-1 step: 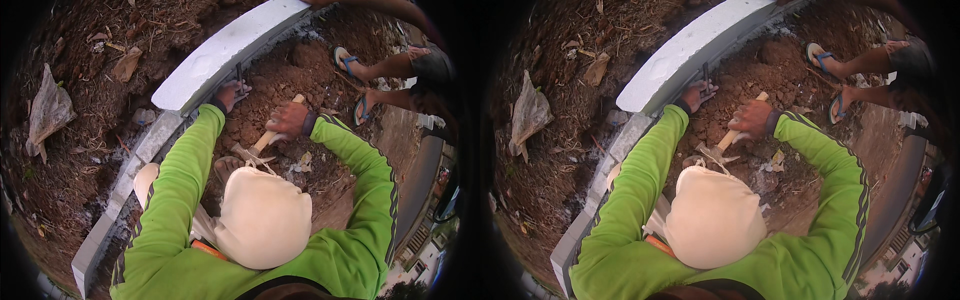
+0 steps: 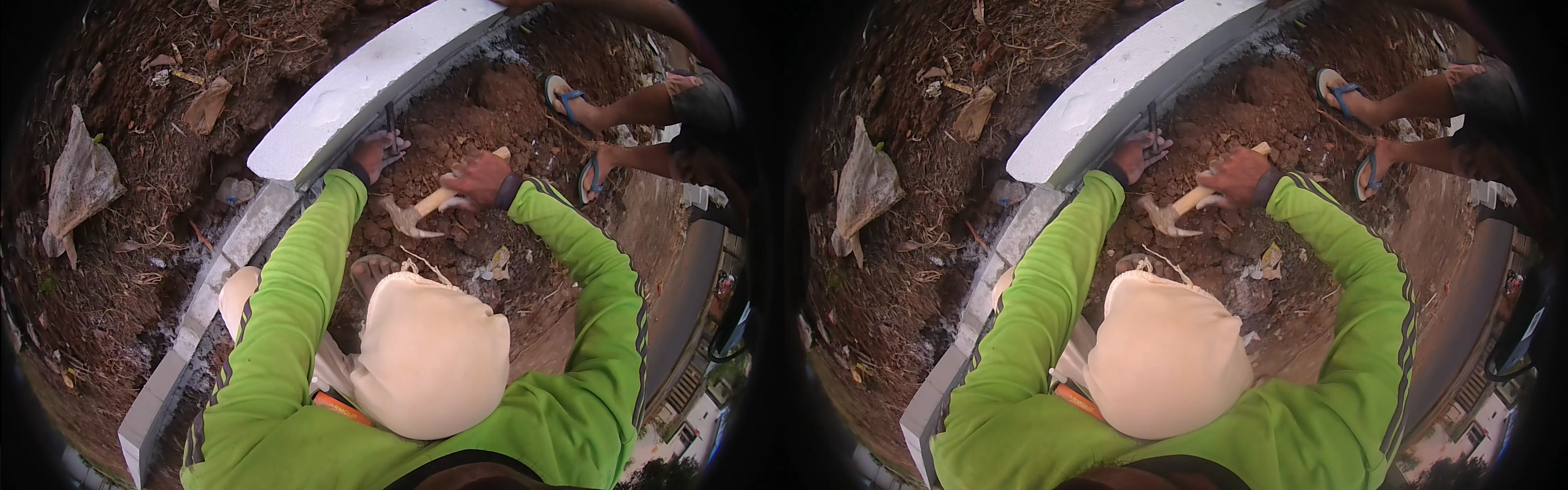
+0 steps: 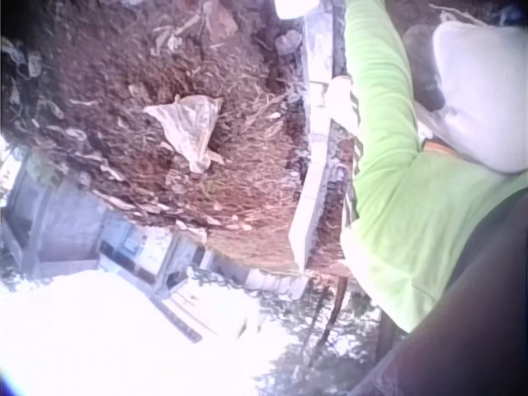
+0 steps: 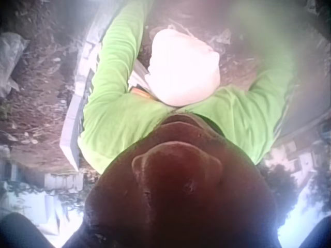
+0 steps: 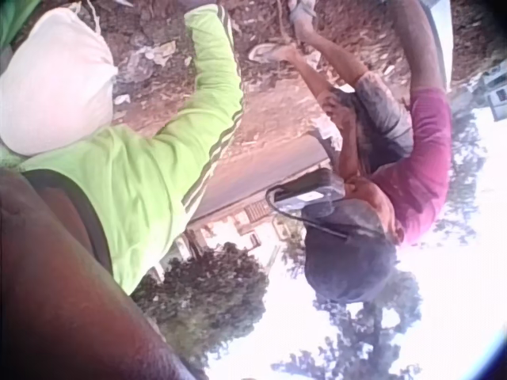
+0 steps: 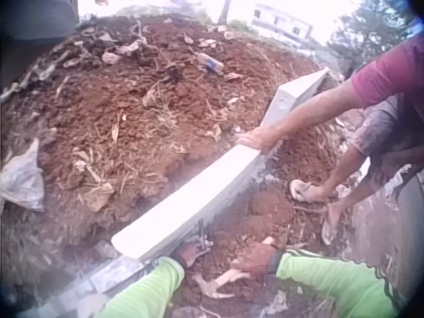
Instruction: The person is building a curved low wall by positioning white bricks on the ground and tapping them into place with a hammer while another person helps stabilize them.
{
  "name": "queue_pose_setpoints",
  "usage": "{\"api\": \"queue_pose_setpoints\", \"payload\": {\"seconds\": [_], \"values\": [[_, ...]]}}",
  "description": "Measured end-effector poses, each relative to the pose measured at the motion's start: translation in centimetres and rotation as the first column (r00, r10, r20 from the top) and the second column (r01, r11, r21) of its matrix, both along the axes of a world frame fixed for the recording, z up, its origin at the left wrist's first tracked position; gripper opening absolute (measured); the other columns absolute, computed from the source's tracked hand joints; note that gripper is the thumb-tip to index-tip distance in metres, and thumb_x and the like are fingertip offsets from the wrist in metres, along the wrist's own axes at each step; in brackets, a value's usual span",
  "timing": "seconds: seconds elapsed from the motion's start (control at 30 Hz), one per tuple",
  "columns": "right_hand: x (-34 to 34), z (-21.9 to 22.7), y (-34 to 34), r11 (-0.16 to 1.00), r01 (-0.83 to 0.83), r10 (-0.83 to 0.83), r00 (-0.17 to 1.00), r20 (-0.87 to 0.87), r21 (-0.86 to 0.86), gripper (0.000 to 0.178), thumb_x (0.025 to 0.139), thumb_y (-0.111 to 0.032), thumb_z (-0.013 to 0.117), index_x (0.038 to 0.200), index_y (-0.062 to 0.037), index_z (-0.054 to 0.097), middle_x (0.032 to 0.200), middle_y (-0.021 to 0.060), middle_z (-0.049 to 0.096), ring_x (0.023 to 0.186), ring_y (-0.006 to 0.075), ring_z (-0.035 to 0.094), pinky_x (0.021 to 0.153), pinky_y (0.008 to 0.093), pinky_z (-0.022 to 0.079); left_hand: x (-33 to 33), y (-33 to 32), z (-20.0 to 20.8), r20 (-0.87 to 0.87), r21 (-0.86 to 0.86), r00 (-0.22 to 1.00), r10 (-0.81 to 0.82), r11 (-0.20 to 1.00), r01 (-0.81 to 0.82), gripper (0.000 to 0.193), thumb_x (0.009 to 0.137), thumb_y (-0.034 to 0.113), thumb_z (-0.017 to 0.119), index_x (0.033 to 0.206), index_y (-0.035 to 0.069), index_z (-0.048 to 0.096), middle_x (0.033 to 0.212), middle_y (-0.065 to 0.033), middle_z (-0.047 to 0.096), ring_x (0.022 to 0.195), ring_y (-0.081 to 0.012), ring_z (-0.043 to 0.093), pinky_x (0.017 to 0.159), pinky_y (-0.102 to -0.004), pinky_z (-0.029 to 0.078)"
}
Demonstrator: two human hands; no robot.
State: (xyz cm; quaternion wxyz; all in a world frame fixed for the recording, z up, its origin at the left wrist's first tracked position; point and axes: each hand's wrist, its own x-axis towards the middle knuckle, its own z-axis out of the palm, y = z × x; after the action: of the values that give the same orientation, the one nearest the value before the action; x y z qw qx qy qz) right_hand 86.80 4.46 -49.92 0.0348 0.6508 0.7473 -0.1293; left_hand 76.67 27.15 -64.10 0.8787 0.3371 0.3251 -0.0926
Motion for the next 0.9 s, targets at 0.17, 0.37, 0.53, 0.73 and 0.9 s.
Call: {"api": "queue_pose_setpoints", "payload": {"seconds": [0.17, 0.37, 0.53, 0.73, 0.9], "values": [[-1.5, 0.9, -0.4, 0.986, 0.159, -0.157, 0.986, 0.052, -0.053, 0.041, 0.092, -0.055, 0.058, 0.103, -0.0157, 0.064, 0.086, 0.0101, 0.069, 0.075, 0.0282, 0.069, 0.062, 0.0446, 0.054, 0.3, 0.5, -1.0, 0.022, 0.051, 1.0, 0.006, 0.999, -0.007, 0.027, 0.103, 0.018, 0.055, 0.124, 0.001, 0.055, 0.104, -0.0072, 0.066, 0.113, -0.0259, 0.065, 0.098, -0.0418, 0.048], [2.1, 0.5, 1.1, 0.891, 0.424, -0.402, 0.903, 0.154, -0.16, 0.046, 0.09, -0.06, 0.058, 0.1, -0.0151, 0.064, 0.08, 0.0095, 0.066, 0.067, 0.029, 0.067, 0.059, 0.0429, 0.051, 0.2, 0.7, -1.1, 0.016, 0.008, 1.0, 0.011, 1.0, -0.011, 0.029, 0.103, 0.016, 0.054, 0.127, 0.001, 0.055, 0.101, -0.0059, 0.067, 0.114, -0.026, 0.065, 0.098, -0.0415, 0.047], [-1.2, 1.1, -0.7, 0.993, 0.114, -0.114, 0.993, -0.016, 0.037, 0.044, 0.09, -0.058, 0.059, 0.1, -0.015, 0.065, 0.079, 0.0088, 0.066, 0.066, 0.0284, 0.067, 0.058, 0.0433, 0.052, -0.4, 0.3, -1.5, 0.019, -0.046, 1.0, -0.005, 0.999, 0.006, 0.025, 0.104, 0.018, 0.055, 0.124, 0.005, 0.055, 0.106, -0.0042, 0.064, 0.121, -0.0251, 0.062, 0.103, -0.0414, 0.048], [2.8, 0.1, 1.2, 0.934, 0.333, -0.319, 0.94, 0.119, -0.128, 0.049, 0.091, -0.06, 0.056, 0.097, -0.0124, 0.065, 0.068, 0.0105, 0.066, 0.064, 0.031, 0.068, 0.057, 0.0447, 0.052, -0.1, -0.1, -0.8, 0.0, -0.049, 1.0, 0.008, 0.999, -0.008, 0.025, 0.103, 0.019, 0.055, 0.124, 0.006, 0.055, 0.102, -0.0027, 0.065, 0.121, -0.0248, 0.061, 0.104, -0.0414, 0.047], [-1.5, 0.6, -0.1, 0.984, -0.06, 0.076, 0.993, -0.089, 0.167, 0.046, 0.089, -0.058, 0.06, 0.097, -0.0125, 0.064, 0.069, 0.0107, 0.066, 0.064, 0.0298, 0.068, 0.057, 0.044, 0.052, 0.0, 0.7, -1.2, 0.036, -0.052, 0.999, 0.006, 0.999, -0.004, 0.026, 0.103, 0.02, 0.057, 0.125, 0.006, 0.055, 0.101, -0.0026, 0.065, 0.122, -0.0244, 0.061, 0.104, -0.0409, 0.046]]}}
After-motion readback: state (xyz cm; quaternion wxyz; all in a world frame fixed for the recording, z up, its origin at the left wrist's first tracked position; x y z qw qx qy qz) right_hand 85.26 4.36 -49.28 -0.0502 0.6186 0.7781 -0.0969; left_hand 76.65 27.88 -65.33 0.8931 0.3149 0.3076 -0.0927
